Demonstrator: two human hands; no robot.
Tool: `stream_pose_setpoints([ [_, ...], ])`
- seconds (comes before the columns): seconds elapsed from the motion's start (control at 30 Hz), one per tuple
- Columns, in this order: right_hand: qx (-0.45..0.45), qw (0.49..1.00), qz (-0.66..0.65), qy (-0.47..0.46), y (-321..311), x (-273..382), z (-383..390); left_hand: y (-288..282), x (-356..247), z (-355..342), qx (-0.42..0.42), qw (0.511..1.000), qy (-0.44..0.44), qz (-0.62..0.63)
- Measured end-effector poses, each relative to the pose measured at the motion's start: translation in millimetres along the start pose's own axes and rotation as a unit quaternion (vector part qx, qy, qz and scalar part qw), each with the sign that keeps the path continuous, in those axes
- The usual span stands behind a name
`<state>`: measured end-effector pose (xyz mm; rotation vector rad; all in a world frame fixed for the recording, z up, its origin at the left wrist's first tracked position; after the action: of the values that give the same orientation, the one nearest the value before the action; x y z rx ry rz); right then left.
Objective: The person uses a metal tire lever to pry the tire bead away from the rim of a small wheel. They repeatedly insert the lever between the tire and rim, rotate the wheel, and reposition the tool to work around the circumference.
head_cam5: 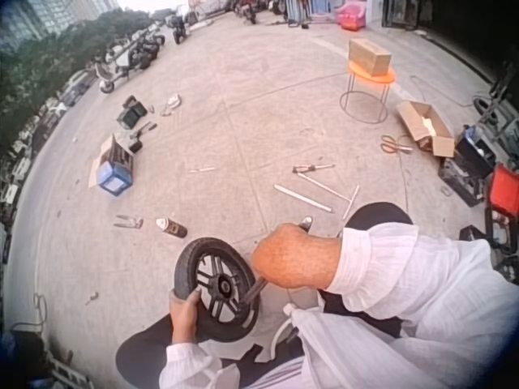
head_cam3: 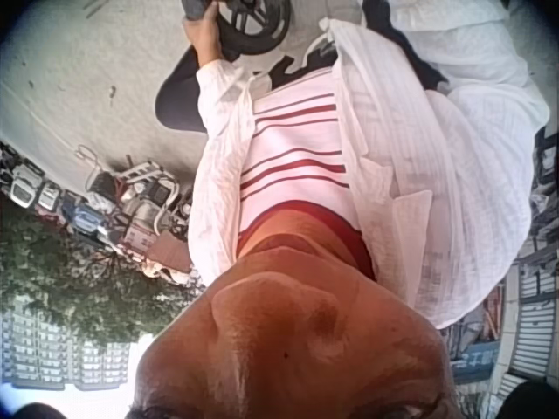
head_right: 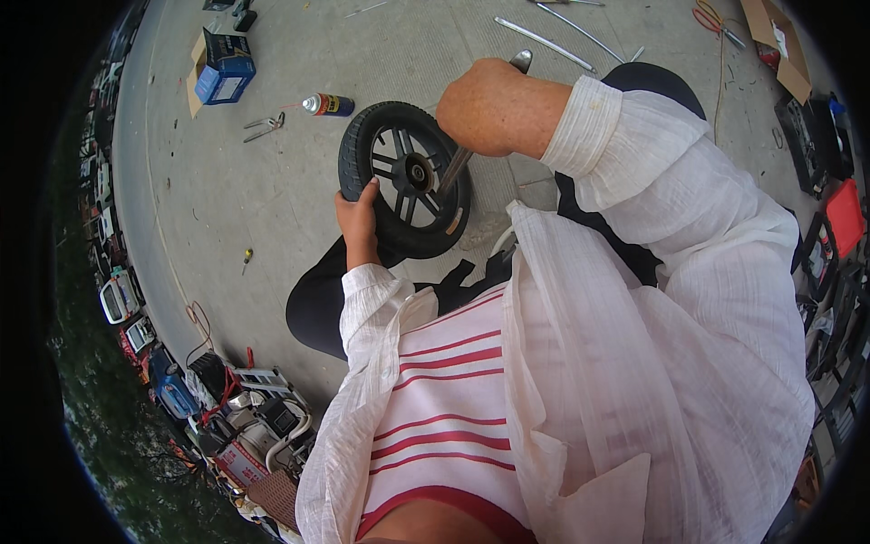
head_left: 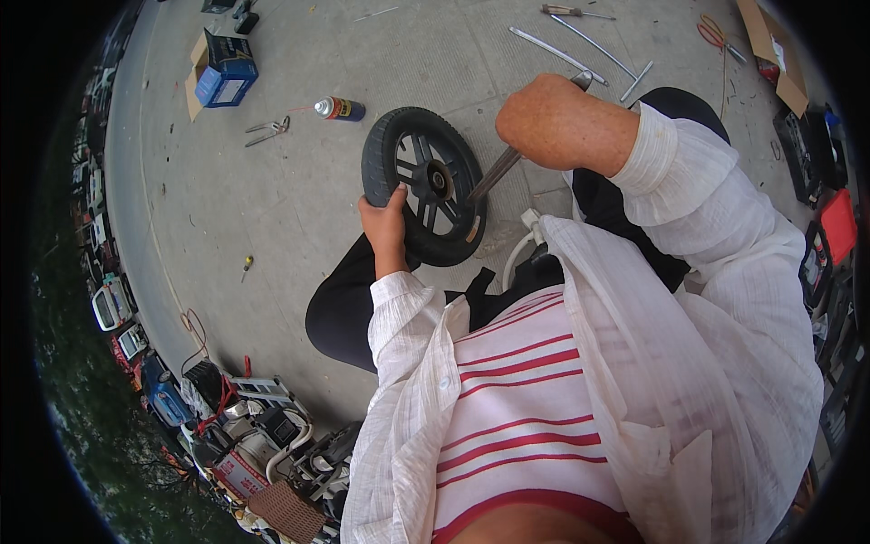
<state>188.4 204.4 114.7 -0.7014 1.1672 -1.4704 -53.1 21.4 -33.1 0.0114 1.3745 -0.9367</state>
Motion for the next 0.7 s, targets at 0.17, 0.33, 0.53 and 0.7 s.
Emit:
stream_pose_setpoints([
  [0.17, -0.008, 1.0, -0.002, -0.004, 2.3, 0.7, -1.0, 0.1, -0.9, 0.6, -0.001, 1.0, 0.0, 0.001],
  [0.33, -0.012, 1.0, -0.004, -0.005, -0.4, 0.8, 1.0, 0.2, -1.8, 1.3, 0.0, 1.0, -0.001, -0.001],
  [0.53, 0.006, 1.0, -0.005, -0.009, 0.2, 1.5, -0.9, -0.2, 2.4, -1.1, 0.004, 1.0, 0.003, 0.006],
  [0.7, 0.003, 1.0, -0.003, -0.009, 0.5, 1.3, -0.8, 0.5, -2.7, 1.4, 0.009, 1.0, -0.002, 0.011],
])
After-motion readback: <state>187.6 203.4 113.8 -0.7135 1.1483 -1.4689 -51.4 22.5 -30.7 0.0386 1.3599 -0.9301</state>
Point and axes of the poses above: each hand's wrist, its own z-axis away from the middle knuckle, its own y-axis out of the palm, x = y × z, the point moved 5 cm from there along -z, towards the middle knuckle, and after that the axes turned 9 degrees about z, right-handed, at the moved point
